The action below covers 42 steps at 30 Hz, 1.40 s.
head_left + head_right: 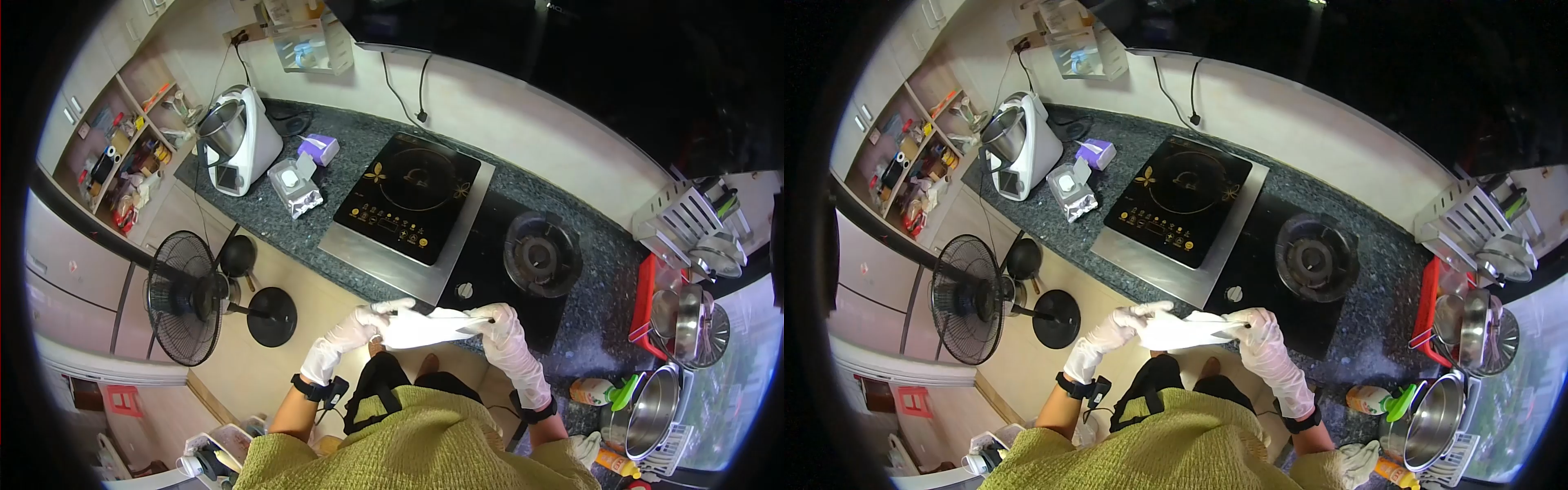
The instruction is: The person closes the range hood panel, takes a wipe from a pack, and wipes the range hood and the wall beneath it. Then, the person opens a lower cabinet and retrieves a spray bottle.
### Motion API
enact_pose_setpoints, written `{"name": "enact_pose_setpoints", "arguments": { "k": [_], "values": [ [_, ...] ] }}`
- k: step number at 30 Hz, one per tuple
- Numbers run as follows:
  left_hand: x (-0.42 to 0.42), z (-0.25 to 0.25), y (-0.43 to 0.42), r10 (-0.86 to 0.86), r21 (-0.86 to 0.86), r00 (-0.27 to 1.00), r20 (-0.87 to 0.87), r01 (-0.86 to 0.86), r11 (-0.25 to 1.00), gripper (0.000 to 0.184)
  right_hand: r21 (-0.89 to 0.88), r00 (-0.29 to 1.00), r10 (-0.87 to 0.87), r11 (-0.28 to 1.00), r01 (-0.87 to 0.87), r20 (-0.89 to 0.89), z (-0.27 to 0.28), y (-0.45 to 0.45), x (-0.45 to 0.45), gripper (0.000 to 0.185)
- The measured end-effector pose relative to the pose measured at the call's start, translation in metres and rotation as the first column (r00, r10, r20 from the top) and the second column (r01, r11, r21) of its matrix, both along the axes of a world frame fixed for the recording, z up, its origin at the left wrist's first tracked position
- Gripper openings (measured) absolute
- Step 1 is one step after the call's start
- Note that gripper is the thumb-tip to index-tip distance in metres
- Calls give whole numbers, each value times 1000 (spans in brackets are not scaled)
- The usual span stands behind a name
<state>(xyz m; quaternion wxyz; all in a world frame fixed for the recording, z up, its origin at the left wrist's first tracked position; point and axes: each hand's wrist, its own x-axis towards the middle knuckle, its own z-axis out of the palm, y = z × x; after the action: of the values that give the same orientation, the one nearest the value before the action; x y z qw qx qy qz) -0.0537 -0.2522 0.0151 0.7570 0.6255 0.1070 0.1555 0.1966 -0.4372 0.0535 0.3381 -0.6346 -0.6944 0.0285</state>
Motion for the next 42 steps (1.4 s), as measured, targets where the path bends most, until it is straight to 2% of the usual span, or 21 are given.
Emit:
{"name": "enact_pose_setpoints", "arguments": {
  "k": [1, 4, 5, 8, 11, 14, 17, 19, 20, 21, 23, 24, 25, 27, 29, 30, 32, 33, 36, 39, 42],
  "values": [
    [-3, -12, 1, -16, 260, 1000, -11, 18, 965, 22, 13, 996, -19, 1000, 20, -90, -1, -4, 3, 30],
    [-14, -24, 0, 54, 589, 983, -175, 61, 806, 20, 56, 938, 10, 998, 10, -346, 7, -16, 17, 30],
    [-18, -24, -2, 135, 673, 953, -270, 87, 735, 25, 32, 945, -21, 999, 33, -325, 11, -19, 18, 27],
    [-5, -12, -6, 293, 744, 949, -114, -114, 659, 36, -57, 970, -130, 991, 121, -206, 5, -19, 14, 22],
    [24, 31, -24, 279, 733, 950, -142, -88, 674, 52, -120, 973, -148, 985, 127, -178, -5, -9, 2, 19],
    [55, 31, -45, 119, 678, 981, -155, 18, 735, 57, -96, 963, -95, 993, 73, -253, 0, 1, -8, 18],
    [73, 9, -58, 96, 545, 994, -49, -54, 837, 45, -131, 921, -103, 990, 57, -376, 10, 4, -13, 20],
    [74, 5, -57, 16, 166, 934, -357, 47, 985, 35, -201, 842, -208, 972, 121, -498, 8, 4, -11, 21],
    [76, 2, -56, -76, -39, 870, -488, 66, 997, 31, -236, 790, -267, 959, 160, -551, 4, 2, -8, 22],
    [75, -7, -60, -24, -147, 889, -457, -49, 988, 18, -298, 790, -350, 929, 222, -503, -10, -1, -2, 22],
    [76, 7, -59, -13, 1, 836, -549, 16, 1000, 20, -247, 749, -340, 939, 238, -569, -35, -11, 8, 22],
    [81, 19, -63, -48, -124, 856, -515, -20, 992, 21, -250, 730, -360, 932, 261, -581, -51, -18, 13, 21],
    [80, 9, -64, -46, -95, 844, -535, -6, 995, 22, -321, 665, -405, 913, 252, -628, -67, -29, 15, 22],
    [74, -23, -57, -117, 0, 823, -556, 141, 990, 21, -436, 505, -463, 882, 180, -729, -76, -49, 16, 26],
    [72, -55, -57, -63, 78, 854, -517, 121, 990, 17, -496, 277, -503, 862, 101, -818, -58, -71, 14, 26],
    [75, -62, -56, -90, 28, 858, -506, 120, 992, 15, -480, 195, -500, 866, 140, -844, -55, -81, 11, 24],
    [88, -66, -54, -117, -67, 864, -489, 97, 993, 12, -442, 259, -517, 847, 297, -816, -50, -106, 9, 21],
    [97, -61, -60, -66, -28, 873, -484, 60, 998, 8, -425, 362, -593, 788, 447, -719, -68, -117, 7, 20],
    [119, -37, -64, -223, -121, 867, -446, 189, 975, 8, -404, 442, -784, 609, 682, -436, -106, -154, 1, 16],
    [141, -25, -64, -341, -90, 818, -464, 339, 936, 8, -483, 388, -891, 455, 748, -236, -100, -202, -25, 17],
    [158, -45, -59, -480, -28, 755, -447, 525, 851, 10, -566, 346, -938, 291, 771, -10, -115, -235, -59, 19]
  ]
}}
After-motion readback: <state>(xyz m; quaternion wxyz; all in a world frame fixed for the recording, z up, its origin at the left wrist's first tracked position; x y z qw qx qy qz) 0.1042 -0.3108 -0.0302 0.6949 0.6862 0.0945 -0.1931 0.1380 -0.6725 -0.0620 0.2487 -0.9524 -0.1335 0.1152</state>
